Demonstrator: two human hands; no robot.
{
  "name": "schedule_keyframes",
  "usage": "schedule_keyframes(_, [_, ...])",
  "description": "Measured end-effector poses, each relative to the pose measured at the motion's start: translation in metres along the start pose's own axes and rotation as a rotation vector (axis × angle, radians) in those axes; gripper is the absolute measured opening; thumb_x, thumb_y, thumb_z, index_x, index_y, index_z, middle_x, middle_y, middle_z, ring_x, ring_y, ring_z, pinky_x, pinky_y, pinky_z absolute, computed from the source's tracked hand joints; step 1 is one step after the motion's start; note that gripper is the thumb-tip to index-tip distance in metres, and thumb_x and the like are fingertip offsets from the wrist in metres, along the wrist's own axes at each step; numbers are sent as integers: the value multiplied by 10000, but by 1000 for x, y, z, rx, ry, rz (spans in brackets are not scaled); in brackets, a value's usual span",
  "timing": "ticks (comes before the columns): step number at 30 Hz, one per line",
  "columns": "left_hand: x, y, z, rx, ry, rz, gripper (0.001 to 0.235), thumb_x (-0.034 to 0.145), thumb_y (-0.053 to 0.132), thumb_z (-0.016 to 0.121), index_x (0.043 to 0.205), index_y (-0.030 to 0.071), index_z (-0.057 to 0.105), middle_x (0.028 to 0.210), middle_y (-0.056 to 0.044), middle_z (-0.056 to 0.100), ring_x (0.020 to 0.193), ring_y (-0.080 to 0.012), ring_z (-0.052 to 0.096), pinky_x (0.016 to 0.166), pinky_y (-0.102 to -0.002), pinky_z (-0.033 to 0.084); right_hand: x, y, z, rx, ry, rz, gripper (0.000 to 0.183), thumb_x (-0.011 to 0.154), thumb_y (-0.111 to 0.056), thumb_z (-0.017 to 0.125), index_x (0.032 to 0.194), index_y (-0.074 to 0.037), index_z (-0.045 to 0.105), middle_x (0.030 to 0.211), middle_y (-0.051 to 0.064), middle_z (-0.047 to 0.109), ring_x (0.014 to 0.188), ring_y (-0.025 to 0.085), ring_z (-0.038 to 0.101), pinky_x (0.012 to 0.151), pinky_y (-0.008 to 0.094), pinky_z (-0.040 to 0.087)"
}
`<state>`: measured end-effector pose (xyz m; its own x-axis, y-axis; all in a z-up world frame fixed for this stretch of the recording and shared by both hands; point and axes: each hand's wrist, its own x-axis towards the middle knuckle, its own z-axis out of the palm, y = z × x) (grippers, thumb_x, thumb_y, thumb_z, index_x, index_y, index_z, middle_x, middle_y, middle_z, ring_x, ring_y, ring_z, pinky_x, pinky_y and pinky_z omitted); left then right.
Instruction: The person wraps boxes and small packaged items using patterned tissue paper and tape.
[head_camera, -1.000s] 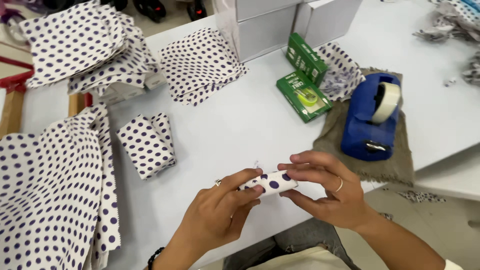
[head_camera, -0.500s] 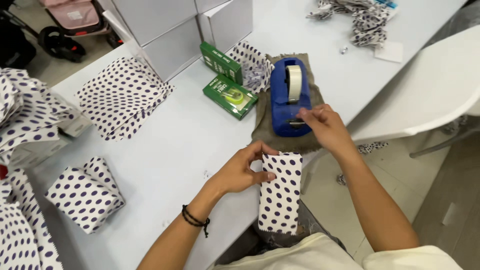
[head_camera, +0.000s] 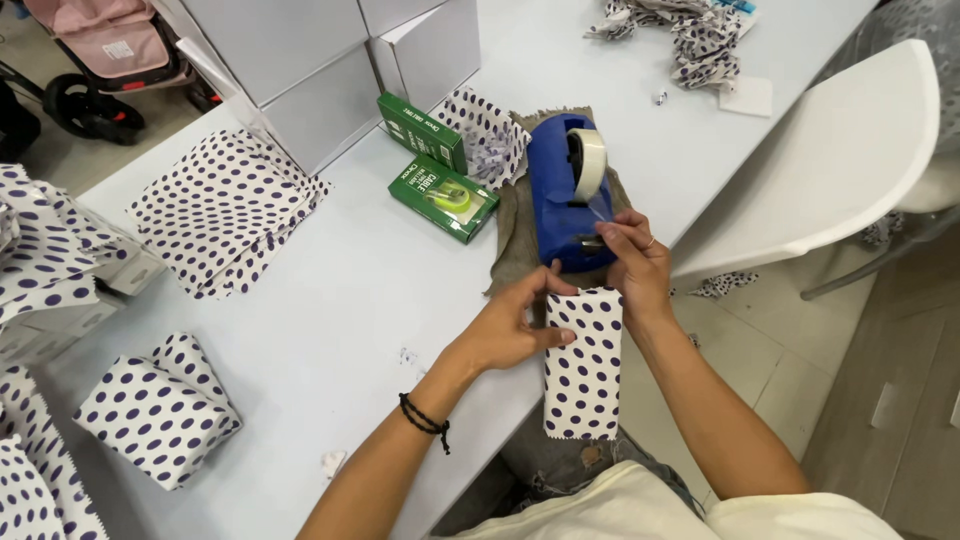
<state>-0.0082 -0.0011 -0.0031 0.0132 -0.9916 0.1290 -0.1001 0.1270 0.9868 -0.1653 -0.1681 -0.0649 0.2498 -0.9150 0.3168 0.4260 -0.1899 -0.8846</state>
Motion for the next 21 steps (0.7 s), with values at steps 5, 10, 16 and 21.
schedule_keyframes(5, [-1,-5,6,15,3,-8,514,794,77,927,1256,26,707,1446,-314,669,1608,-447,306,1334,-614,156,11,5,-2,-2,-24,8,136,1008,-120,765,1070,-6,806,1194,73,537,1252,155,561,1141,318,422])
schedule_keyframes(10, [0,-9,16,92,-14,20,509,814,155,917,1268,80,701,1417,-313,692,1627,-466,273,1316,-644,-76,27,12,-12,-54,-68,32,133,939,-109,815,944,23,802,1139,111,547,1206,190,591,1085,334,453])
schedule_keyframes(16, [-5,-3,30,135,-21,21,448,853,185,894,1250,102,704,1372,-228,742,1655,-430,229,1223,-701,-238,2,-56,9,-12,-82,147,108,886,-89,824,860,2,773,1202,137,642,1185,211,622,1068,367,464])
schedule_keyframes(21, [-10,15,32,156,-6,49,421,846,161,884,1222,106,704,1308,-239,760,1633,-492,246,1231,-747,-207,-3,-66,-1,-332,-125,145,198,939,-167,845,859,-1,772,1221,125,525,1204,236,578,1104,425,462])
